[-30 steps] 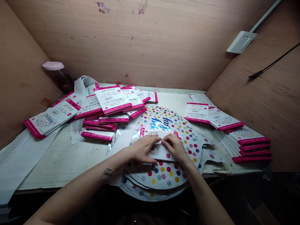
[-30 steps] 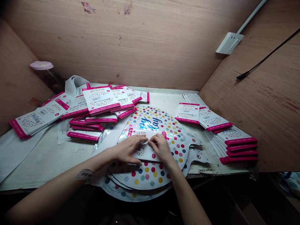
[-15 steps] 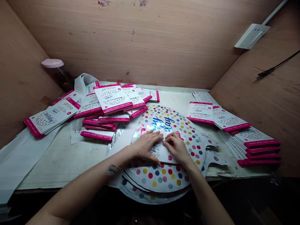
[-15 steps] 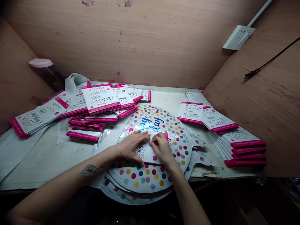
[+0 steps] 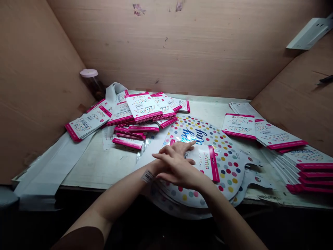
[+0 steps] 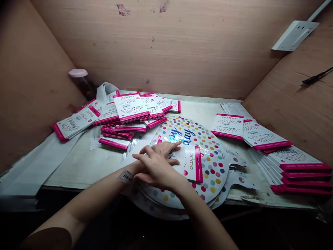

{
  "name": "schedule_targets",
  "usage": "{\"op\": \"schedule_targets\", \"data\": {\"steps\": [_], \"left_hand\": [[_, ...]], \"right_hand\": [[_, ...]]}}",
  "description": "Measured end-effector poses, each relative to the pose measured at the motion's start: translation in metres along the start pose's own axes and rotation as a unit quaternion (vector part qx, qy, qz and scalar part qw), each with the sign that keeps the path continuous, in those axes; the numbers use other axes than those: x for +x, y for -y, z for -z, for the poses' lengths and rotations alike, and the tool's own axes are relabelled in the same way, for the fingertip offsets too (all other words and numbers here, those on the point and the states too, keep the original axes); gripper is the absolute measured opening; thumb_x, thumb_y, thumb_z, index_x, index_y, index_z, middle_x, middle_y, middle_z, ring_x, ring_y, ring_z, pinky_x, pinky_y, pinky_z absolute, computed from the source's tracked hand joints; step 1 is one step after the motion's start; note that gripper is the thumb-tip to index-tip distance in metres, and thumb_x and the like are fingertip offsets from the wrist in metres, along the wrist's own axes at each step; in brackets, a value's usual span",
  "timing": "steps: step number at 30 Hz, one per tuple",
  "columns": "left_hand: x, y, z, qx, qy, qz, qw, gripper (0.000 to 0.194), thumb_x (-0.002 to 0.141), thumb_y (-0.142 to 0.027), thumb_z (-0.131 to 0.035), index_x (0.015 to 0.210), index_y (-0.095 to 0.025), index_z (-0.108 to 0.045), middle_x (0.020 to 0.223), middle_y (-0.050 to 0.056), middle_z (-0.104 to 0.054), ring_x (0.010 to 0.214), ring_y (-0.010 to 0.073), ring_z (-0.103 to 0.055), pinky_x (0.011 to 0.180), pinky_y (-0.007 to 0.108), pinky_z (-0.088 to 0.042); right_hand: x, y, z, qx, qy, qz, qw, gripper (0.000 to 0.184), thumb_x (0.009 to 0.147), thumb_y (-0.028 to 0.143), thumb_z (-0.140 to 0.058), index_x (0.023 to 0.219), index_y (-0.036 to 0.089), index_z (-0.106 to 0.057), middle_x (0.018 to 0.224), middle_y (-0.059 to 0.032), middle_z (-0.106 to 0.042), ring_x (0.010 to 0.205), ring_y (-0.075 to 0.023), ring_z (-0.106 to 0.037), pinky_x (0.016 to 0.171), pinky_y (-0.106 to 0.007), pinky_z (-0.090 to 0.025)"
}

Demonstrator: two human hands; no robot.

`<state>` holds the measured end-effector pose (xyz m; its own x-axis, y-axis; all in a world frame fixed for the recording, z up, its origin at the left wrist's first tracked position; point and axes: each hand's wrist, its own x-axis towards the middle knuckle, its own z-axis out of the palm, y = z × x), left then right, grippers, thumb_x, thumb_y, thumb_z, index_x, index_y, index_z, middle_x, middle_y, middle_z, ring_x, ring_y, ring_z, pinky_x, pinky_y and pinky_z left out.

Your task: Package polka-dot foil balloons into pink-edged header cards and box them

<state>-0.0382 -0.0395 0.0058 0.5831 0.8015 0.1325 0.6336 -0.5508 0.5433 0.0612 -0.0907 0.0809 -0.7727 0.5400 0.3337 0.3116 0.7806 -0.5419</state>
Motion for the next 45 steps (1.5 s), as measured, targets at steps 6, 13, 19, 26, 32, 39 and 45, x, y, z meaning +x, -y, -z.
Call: {"op": "schedule_targets", "data": {"steps": [6,13,19,26,32,39,45], "left_hand": [[0.006,-0.004,0.006,-0.032,0.017,0.000,0.999,0.096,0.073,-0.050,-0.078,0.149,-0.019,-0.029,0.129,0.008,-0.065,0.121,0.0282,-0.056,0.103,0.042,-0.041],[0.006,-0.002,0.005,-0.033,0.003,0.006,0.999,0.096,0.071,-0.047,-0.080,0.149,-0.020,-0.030,0.126,0.008,-0.067,0.118,0.0291,-0.058,0.101,0.043,-0.042],[0.005,-0.001,0.003,-0.008,-0.002,-0.001,1.000,0.087,0.073,-0.027,-0.071,0.149,-0.023,-0.028,0.122,0.007,-0.067,0.113,0.0277,-0.060,0.098,0.042,-0.045],[0.005,0.001,0.000,-0.007,-0.010,0.007,1.000,0.091,0.072,-0.036,-0.074,0.149,-0.024,-0.028,0.120,0.008,-0.066,0.111,0.0298,-0.059,0.096,0.043,-0.045],[0.005,0.004,-0.001,-0.015,-0.016,-0.006,1.000,0.091,0.073,-0.040,-0.076,0.148,-0.023,-0.029,0.125,0.008,-0.065,0.114,0.0294,-0.058,0.098,0.043,-0.043],[0.005,0.001,0.001,-0.009,-0.015,0.004,1.000,0.091,0.073,-0.044,-0.076,0.149,-0.024,-0.029,0.126,0.010,-0.063,0.116,0.0311,-0.057,0.098,0.045,-0.044],[0.003,0.003,0.008,-0.070,0.005,-0.023,0.997,0.121,0.051,-0.059,-0.088,0.151,-0.028,-0.026,0.131,0.011,-0.060,0.121,0.0325,-0.055,0.104,0.048,-0.041]], "right_hand": [[-0.020,0.032,-0.037,0.005,-0.089,0.093,0.992,0.014,0.091,0.011,-0.056,0.087,0.021,-0.065,0.096,-0.0049,-0.061,0.092,-0.0218,-0.047,0.084,-0.039,-0.043],[-0.087,0.026,-0.021,0.210,-0.167,-0.073,0.961,0.014,0.094,0.034,-0.055,0.086,0.026,-0.063,0.091,-0.0049,-0.058,0.088,-0.0212,-0.055,0.079,-0.037,-0.050],[-0.084,-0.078,0.024,0.067,-0.196,-0.302,0.931,0.030,0.091,0.049,-0.055,0.079,0.022,-0.062,0.085,-0.0058,-0.059,0.086,-0.0233,-0.056,0.081,-0.041,-0.049],[-0.080,-0.108,0.005,-0.037,-0.187,-0.327,0.926,0.035,0.089,0.053,-0.053,0.071,0.023,-0.058,0.082,-0.0075,-0.060,0.089,-0.0282,-0.050,0.082,-0.049,-0.044],[-0.079,-0.110,0.000,-0.073,-0.180,-0.349,0.917,0.024,0.088,0.041,-0.056,0.071,0.024,-0.055,0.084,-0.0065,-0.058,0.092,-0.0290,-0.048,0.084,-0.050,-0.042],[-0.071,-0.111,-0.007,-0.133,-0.211,-0.386,0.888,0.034,0.082,0.045,-0.064,0.106,0.022,-0.054,0.111,-0.0115,-0.048,0.108,-0.0334,-0.050,0.088,-0.052,-0.045],[-0.074,-0.107,0.001,-0.206,-0.177,-0.357,0.894,0.056,0.084,0.046,-0.063,0.130,0.026,-0.040,0.118,-0.0122,-0.047,0.112,-0.0337,-0.048,0.093,-0.055,-0.042]]}}
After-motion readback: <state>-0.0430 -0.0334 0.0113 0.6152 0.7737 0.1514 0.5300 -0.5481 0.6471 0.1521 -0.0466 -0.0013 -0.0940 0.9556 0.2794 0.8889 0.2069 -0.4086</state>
